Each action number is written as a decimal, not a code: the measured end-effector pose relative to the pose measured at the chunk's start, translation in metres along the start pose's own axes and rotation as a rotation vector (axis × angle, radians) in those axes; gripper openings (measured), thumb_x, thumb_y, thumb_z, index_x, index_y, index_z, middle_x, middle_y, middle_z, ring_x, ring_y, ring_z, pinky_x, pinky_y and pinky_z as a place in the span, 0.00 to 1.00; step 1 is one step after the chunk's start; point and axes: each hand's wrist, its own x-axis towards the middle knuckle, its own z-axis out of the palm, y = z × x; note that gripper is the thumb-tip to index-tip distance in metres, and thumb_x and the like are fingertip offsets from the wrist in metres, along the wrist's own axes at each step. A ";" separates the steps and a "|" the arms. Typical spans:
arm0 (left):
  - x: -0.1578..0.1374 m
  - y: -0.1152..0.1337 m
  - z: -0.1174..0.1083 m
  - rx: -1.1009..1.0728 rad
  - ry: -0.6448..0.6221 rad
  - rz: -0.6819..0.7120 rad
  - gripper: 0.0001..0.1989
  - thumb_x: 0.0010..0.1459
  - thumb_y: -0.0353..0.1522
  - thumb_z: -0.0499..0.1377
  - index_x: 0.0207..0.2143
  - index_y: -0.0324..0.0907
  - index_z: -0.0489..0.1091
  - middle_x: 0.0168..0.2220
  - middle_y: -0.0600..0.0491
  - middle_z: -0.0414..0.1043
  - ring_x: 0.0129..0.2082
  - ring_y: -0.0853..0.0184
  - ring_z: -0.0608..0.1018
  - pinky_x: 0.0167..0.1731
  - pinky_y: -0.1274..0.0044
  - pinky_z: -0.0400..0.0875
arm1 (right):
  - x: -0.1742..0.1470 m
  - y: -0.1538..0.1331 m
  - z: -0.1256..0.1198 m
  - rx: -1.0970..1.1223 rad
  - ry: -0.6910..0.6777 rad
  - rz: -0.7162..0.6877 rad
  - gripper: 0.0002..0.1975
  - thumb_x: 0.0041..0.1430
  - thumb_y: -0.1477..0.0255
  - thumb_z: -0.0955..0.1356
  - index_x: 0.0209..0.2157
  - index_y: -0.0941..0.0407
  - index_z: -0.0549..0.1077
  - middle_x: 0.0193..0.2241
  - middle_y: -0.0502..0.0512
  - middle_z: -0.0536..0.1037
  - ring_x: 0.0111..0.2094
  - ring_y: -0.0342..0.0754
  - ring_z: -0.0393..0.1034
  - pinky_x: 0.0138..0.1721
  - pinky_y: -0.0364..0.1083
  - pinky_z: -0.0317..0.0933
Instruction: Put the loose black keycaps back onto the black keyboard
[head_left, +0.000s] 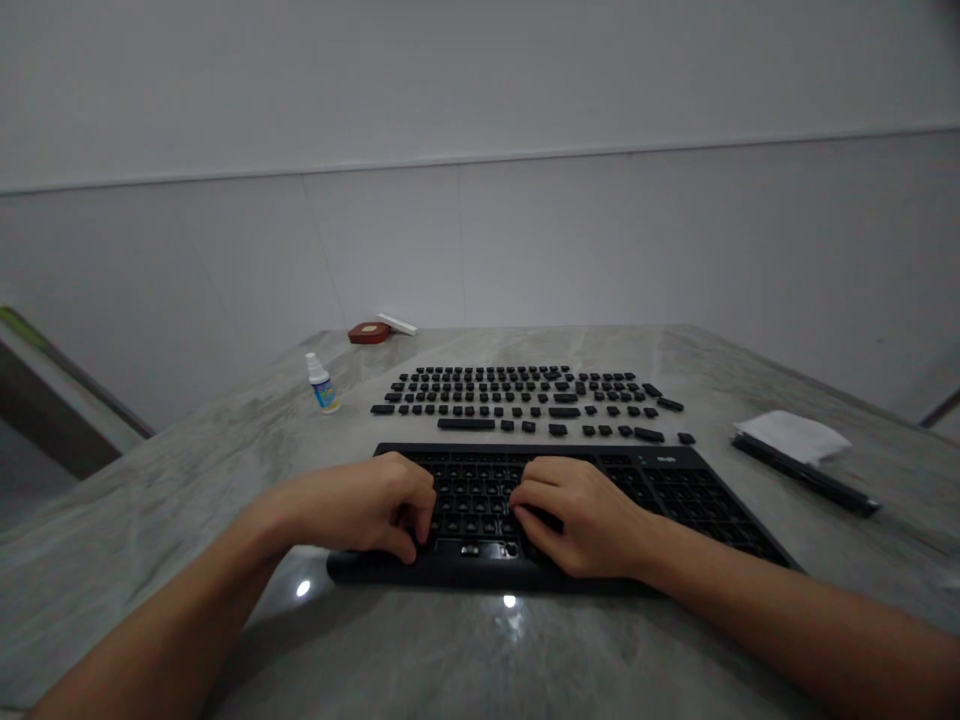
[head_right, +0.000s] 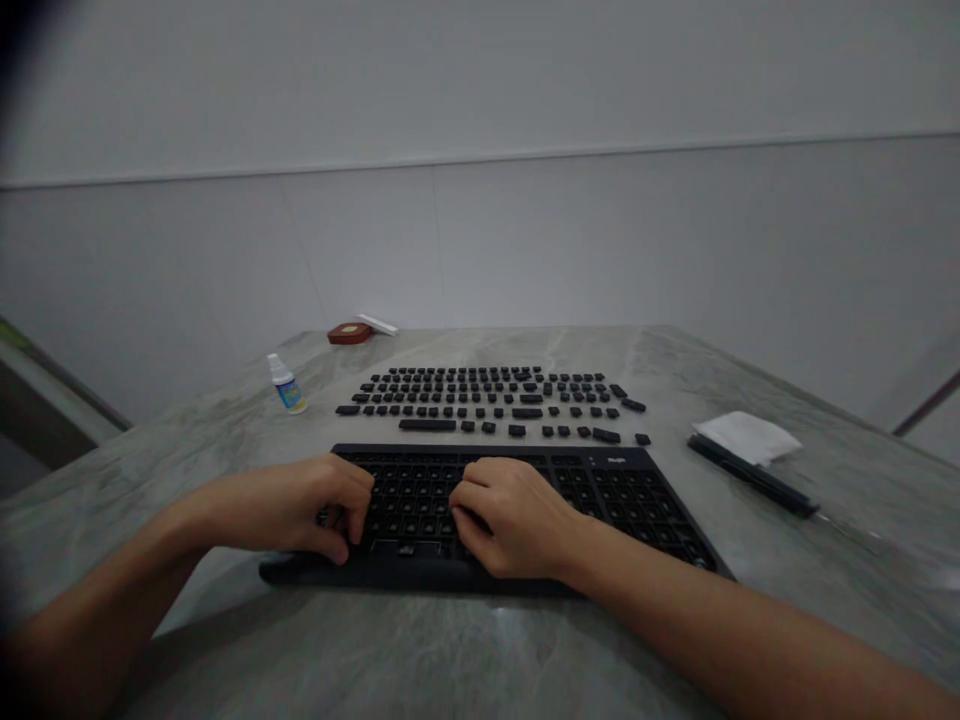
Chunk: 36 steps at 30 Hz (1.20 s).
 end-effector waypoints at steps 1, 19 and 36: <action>0.000 0.001 0.000 0.008 -0.001 -0.007 0.08 0.50 0.24 0.71 0.27 0.41 0.76 0.28 0.58 0.73 0.31 0.69 0.75 0.34 0.80 0.69 | 0.000 0.000 0.000 0.001 0.000 -0.002 0.10 0.60 0.77 0.62 0.32 0.60 0.76 0.25 0.56 0.73 0.27 0.47 0.66 0.28 0.46 0.58; -0.002 -0.004 -0.004 0.016 0.000 0.065 0.05 0.53 0.26 0.70 0.32 0.42 0.79 0.31 0.56 0.75 0.32 0.69 0.77 0.34 0.80 0.69 | 0.000 0.002 -0.001 -0.026 0.003 -0.002 0.11 0.61 0.77 0.62 0.31 0.61 0.76 0.26 0.57 0.74 0.27 0.47 0.66 0.29 0.44 0.58; 0.004 -0.016 0.001 -0.072 -0.027 -0.028 0.10 0.47 0.25 0.73 0.28 0.40 0.75 0.29 0.59 0.73 0.31 0.70 0.75 0.33 0.81 0.66 | 0.001 0.002 -0.003 -0.017 -0.022 -0.008 0.11 0.62 0.77 0.62 0.31 0.60 0.75 0.26 0.56 0.72 0.28 0.46 0.65 0.29 0.45 0.58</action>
